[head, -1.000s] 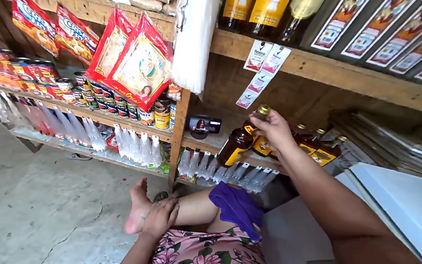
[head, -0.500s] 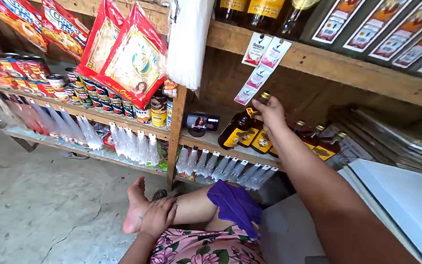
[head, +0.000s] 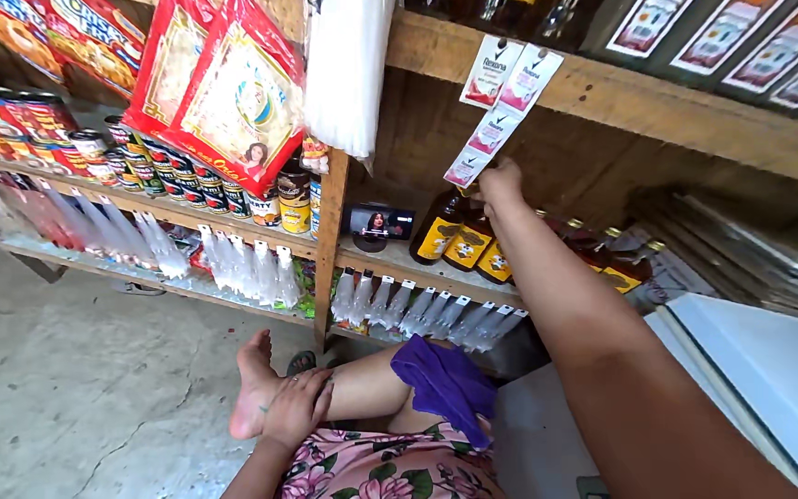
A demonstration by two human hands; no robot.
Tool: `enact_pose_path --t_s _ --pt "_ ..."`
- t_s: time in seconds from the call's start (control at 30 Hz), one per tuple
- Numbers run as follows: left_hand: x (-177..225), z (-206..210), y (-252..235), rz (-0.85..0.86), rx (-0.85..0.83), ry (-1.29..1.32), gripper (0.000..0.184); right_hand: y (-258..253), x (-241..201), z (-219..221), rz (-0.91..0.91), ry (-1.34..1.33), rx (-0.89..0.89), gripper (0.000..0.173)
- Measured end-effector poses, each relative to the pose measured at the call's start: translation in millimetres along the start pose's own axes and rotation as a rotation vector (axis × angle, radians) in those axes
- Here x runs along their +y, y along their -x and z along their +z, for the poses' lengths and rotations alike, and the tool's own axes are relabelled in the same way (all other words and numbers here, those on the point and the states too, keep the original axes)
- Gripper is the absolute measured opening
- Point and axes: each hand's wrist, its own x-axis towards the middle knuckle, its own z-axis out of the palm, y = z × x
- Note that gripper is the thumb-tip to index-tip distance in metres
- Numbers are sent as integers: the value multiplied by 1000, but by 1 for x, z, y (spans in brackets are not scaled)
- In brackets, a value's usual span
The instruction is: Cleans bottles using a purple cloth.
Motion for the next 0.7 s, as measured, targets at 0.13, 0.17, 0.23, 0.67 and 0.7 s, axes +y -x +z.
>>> enact_pose_path --t_s 0.13,0.17,0.23,0.67,0.7 --pt "0 1 1 4 15 1 52 -5 0 7 -65 50 13 35" --pt "-1 2 1 7 24 1 52 -6 0 8 -78 53 13 38" --pt "0 1 1 6 17 7 51 -9 3 10 -99 44 9 42" --pt "-1 4 0 28 53 -7 52 -22 2 23 -137 11 -14 56" --pt "0 3 0 30 52 -8 52 -22 1 24 -148 14 -16 55"
